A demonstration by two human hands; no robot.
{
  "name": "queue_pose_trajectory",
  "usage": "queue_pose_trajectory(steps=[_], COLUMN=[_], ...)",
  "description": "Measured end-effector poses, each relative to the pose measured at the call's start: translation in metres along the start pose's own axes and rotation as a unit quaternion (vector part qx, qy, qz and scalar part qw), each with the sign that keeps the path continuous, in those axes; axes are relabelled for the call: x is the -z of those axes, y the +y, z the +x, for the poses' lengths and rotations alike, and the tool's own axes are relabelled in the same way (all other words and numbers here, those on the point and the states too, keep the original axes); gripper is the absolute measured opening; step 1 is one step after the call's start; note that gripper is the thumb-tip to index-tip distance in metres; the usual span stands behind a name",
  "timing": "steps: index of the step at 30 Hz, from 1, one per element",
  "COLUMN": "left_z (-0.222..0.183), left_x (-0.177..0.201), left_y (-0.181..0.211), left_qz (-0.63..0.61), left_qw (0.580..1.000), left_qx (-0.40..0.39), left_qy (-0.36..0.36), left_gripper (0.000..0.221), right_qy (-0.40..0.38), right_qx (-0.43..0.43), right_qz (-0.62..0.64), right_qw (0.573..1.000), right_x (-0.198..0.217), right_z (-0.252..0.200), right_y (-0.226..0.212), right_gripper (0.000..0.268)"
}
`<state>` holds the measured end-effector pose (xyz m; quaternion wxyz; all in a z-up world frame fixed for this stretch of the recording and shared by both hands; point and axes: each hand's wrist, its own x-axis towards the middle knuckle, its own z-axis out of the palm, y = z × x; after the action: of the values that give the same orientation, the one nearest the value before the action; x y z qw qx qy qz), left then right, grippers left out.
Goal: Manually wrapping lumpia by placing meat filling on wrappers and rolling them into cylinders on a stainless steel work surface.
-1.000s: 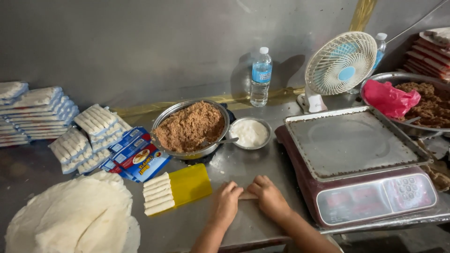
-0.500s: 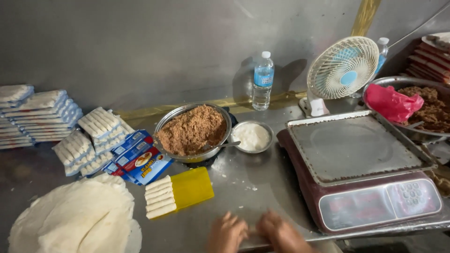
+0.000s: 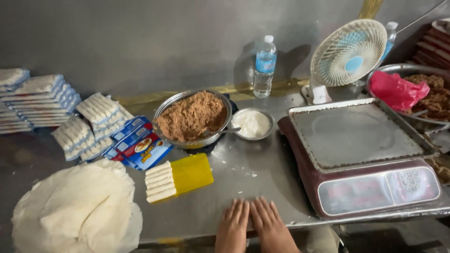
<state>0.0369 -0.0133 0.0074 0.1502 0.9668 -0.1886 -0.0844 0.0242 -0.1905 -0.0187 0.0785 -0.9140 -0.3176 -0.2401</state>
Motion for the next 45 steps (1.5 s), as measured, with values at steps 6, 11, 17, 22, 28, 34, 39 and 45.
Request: queue_pose_trajectory(steps=[6,11,17,22,28,34,39,45], left_z=[0.044,0.027,-0.004,-0.024,-0.020,-0.022,-0.040,-0.112], left_x=[0.024,0.048,0.061,0.074,0.046,0.053,0.075,0.142], left_y=[-0.019,-0.038,-0.076,-0.140,-0.199,-0.187,-0.177,-0.232], left_qz=[-0.020,-0.113,-0.219,-0.070,0.082,0.095,0.049,0.186], left_qw=[0.937,0.951,0.943,0.873,0.889,0.880,0.854,0.752], left_qx=[-0.089,-0.073,0.063,0.049,0.196,0.207,0.169,0.508], left_qy=[0.338,0.277,0.244,0.480,0.406,0.416,0.489,0.376], left_gripper=[0.023,0.026,0.026,0.073,0.066,0.064,0.044,0.049], right_qy=[-0.087,0.023,0.050,0.056,-0.138,-0.113,0.003,-0.001], right_qx=[-0.065,-0.026,0.064,0.120,-0.002,0.077,0.151,0.035], right_qz=[0.017,0.161,0.153,0.255,0.169,0.331,0.229,0.229], right_qw=[0.994,0.986,0.985,0.958,0.976,0.934,0.962,0.973], right_x=[-0.048,0.034,0.051,0.017,-0.078,-0.067,-0.071,-0.035], right_z=[0.045,0.078,0.128,0.209,0.245,0.247,0.240,0.198], right_y=[0.040,0.025,-0.004,-0.001,-0.001,-0.024,-0.025,0.016], right_gripper=[0.087,0.037,0.021,0.015,0.034,0.029,0.040,0.032])
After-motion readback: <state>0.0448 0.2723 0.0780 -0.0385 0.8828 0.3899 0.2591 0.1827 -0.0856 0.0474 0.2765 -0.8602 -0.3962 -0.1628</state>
